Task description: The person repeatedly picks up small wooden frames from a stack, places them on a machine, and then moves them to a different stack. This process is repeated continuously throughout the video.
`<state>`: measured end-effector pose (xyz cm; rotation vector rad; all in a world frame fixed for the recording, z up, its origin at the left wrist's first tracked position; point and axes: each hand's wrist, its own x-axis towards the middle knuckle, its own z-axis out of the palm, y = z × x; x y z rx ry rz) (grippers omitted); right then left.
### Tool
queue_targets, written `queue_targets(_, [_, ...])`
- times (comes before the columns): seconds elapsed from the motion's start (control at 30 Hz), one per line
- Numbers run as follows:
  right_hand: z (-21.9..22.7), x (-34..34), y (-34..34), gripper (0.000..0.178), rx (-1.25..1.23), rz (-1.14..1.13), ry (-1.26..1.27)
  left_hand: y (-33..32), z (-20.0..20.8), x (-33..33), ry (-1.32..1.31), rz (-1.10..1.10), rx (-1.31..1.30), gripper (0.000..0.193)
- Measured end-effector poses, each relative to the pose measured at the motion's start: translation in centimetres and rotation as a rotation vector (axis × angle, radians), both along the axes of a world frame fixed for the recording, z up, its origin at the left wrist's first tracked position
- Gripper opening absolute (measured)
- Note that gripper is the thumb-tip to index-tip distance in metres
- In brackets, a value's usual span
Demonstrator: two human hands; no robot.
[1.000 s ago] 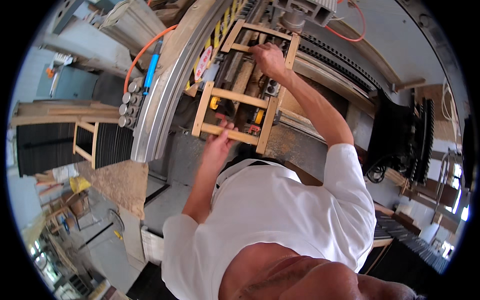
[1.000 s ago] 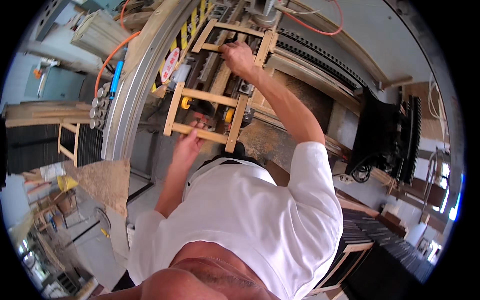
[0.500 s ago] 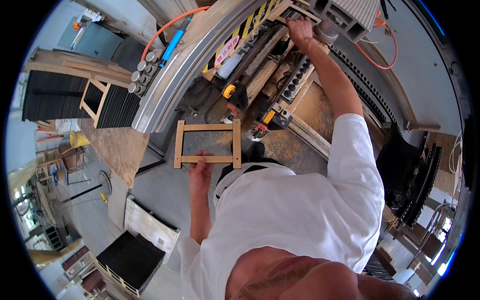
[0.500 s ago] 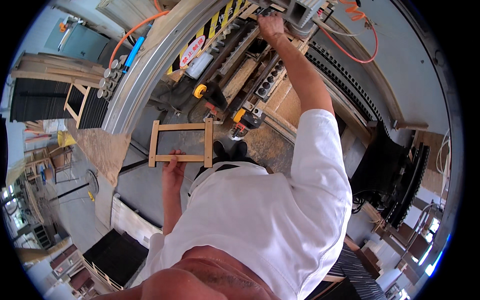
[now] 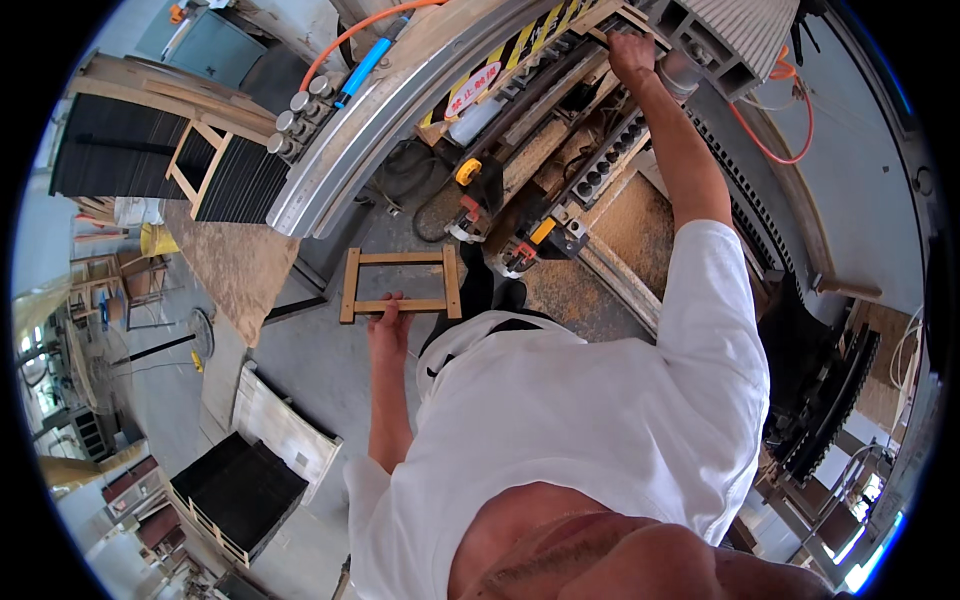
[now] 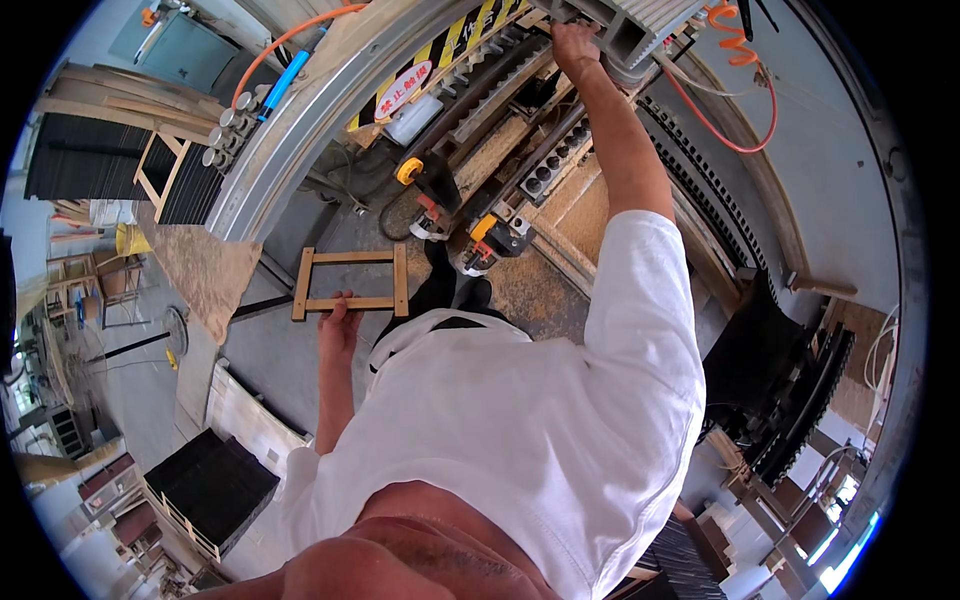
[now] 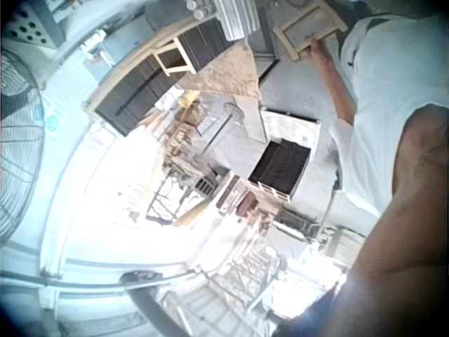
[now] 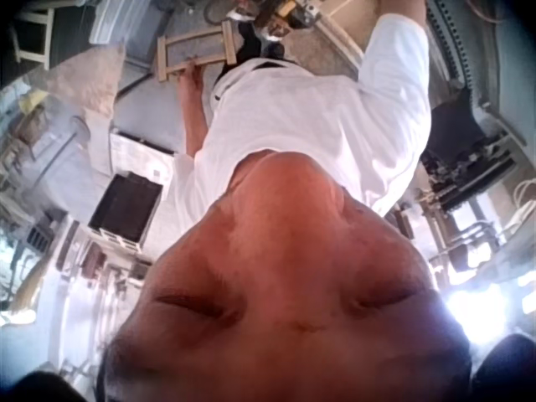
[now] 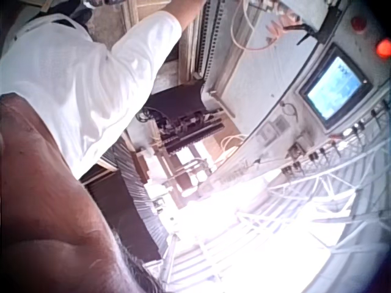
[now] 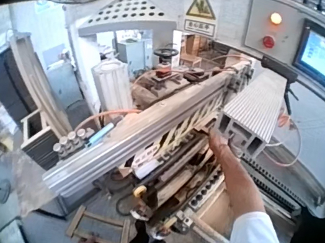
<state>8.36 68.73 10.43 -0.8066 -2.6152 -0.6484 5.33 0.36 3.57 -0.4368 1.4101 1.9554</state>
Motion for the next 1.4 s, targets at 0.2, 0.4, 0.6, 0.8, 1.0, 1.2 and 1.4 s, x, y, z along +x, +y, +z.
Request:
queue_targets(0.2, [1.6,-0.2,-0.8,0.022,-0.161,-0.038,-0.086,-1.8,-0.9,-1.3,0.135,-0.028,-0.159,0.031])
queue_targets(0.4, [1.7,-0.3,-1.0,0.028,-0.198,-0.102,-0.096,-3.9,4.3,-2.0,0.324,0.084,-0.116,0.029])
queue_targets(0.6, [1.6,-0.8,-0.3,0.028,-0.241,-0.22,-0.088,-10.3,9.8,-6.6,0.458,0.152,-0.07,0.034])
queue_targets(0.8, [5.7,-1.0,-6.3,0.029,-0.396,-0.173,0.146,-15.3,14.5,-16.7,0.549,0.25,0.076,0.025])
queue_targets(1.0, [11.3,0.0,-27.9,0.022,-0.653,0.238,0.722,-14.9,18.7,-33.4,0.579,0.19,0.151,0.02])
queue_targets(1.2, [8.7,2.7,-42.7,0.021,-0.853,0.128,0.74,-11.3,19.0,-48.6,0.596,0.009,0.043,0.021])
queue_targets(1.4, [2.6,6.4,-50.0,0.018,-1.019,-0.15,0.715,-6.6,18.2,-51.8,0.69,-0.006,-0.465,0.044])
